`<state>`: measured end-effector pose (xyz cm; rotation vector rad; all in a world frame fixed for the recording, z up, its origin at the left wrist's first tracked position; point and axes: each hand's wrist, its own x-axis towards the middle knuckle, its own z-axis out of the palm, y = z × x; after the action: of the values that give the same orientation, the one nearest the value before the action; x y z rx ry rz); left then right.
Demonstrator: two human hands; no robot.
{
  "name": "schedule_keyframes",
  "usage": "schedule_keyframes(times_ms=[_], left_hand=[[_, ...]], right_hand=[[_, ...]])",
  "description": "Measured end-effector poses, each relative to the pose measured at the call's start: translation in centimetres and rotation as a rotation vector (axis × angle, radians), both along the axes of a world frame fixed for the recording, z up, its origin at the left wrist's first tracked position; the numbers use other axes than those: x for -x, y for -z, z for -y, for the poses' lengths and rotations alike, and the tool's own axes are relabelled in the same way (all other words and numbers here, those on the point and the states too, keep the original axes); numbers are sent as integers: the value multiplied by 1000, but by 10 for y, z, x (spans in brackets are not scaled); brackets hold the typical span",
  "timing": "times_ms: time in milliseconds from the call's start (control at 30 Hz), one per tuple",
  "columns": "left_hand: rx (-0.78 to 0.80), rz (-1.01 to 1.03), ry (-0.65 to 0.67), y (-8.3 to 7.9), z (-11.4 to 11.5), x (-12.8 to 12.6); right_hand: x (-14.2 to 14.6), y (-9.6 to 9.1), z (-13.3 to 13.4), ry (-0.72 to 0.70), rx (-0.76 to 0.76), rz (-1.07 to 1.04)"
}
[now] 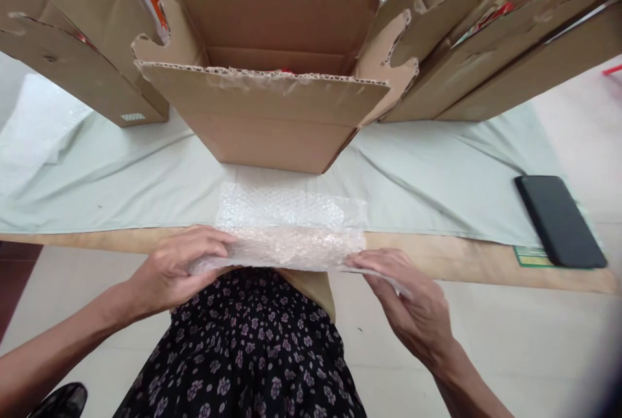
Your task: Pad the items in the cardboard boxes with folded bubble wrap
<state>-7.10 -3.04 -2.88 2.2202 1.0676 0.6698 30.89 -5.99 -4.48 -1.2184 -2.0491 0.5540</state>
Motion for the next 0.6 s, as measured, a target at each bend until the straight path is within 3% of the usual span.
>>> schedule_keyframes(times_ms=[100, 233, 467, 600], left_hand=[[180, -50, -195, -17, -9, -8], [262, -154, -424, -25, -26, -21], [411, -92, -457, -10, -56, -31], [443, -47, -502, -8, -62, -34]], right_hand=[[3, -4, -5, 197, 48, 20], [6, 4, -19, 331, 0, 30], [6, 22, -37, 357, -168, 116], [5, 25, -36, 424, -150, 98]])
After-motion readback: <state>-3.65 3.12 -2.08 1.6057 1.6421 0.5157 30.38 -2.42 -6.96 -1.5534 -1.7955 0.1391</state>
